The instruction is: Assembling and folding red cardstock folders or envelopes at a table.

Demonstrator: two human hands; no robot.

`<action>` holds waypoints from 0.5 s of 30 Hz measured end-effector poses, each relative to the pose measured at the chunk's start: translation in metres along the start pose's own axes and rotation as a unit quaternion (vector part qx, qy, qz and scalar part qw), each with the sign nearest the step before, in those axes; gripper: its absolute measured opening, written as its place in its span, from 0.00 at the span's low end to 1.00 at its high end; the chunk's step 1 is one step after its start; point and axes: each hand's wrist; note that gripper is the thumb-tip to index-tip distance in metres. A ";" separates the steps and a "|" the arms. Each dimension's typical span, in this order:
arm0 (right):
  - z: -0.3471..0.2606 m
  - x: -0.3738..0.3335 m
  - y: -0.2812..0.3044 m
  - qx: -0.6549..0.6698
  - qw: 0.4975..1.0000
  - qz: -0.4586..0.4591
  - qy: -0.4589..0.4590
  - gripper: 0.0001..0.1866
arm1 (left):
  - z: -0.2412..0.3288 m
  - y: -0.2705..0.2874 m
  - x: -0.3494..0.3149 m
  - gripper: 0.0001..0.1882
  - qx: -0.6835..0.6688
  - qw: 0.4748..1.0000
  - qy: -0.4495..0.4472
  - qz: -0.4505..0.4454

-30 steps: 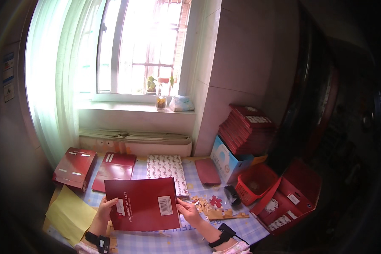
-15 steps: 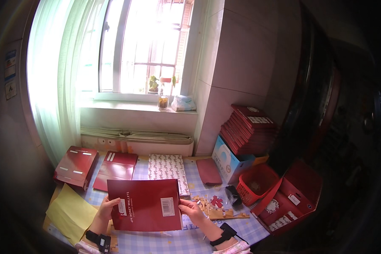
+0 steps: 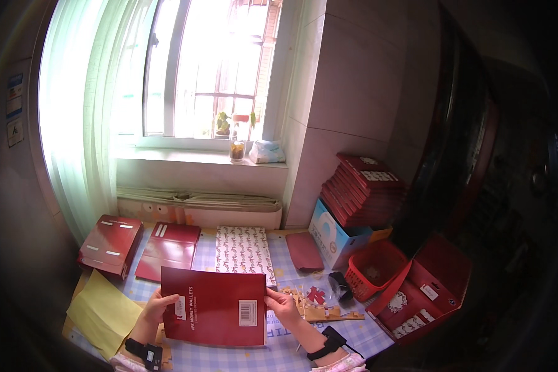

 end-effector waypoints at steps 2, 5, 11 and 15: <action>0.005 0.001 0.000 -0.069 0.997 0.023 0.034 0.19 | -0.001 0.001 0.000 0.11 0.000 1.000 -0.002 0.000; 0.013 0.003 0.002 -0.121 0.991 0.047 0.037 0.19 | -0.003 0.000 0.000 0.10 0.005 1.000 -0.015 0.007; 0.008 0.004 0.003 -0.081 0.994 -0.056 -0.039 0.22 | -0.002 -0.002 0.005 0.09 0.007 0.996 -0.066 0.063; 0.006 0.002 0.013 -0.060 0.988 -0.110 -0.086 0.28 | -0.003 -0.001 0.005 0.09 0.020 0.993 -0.082 0.082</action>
Point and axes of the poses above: each hand's wrist, its own x-axis towards the middle knuckle, its own y-axis out of the back of the hand, z = x × y, and after that the axes turned 13 degrees about -x, right-handed
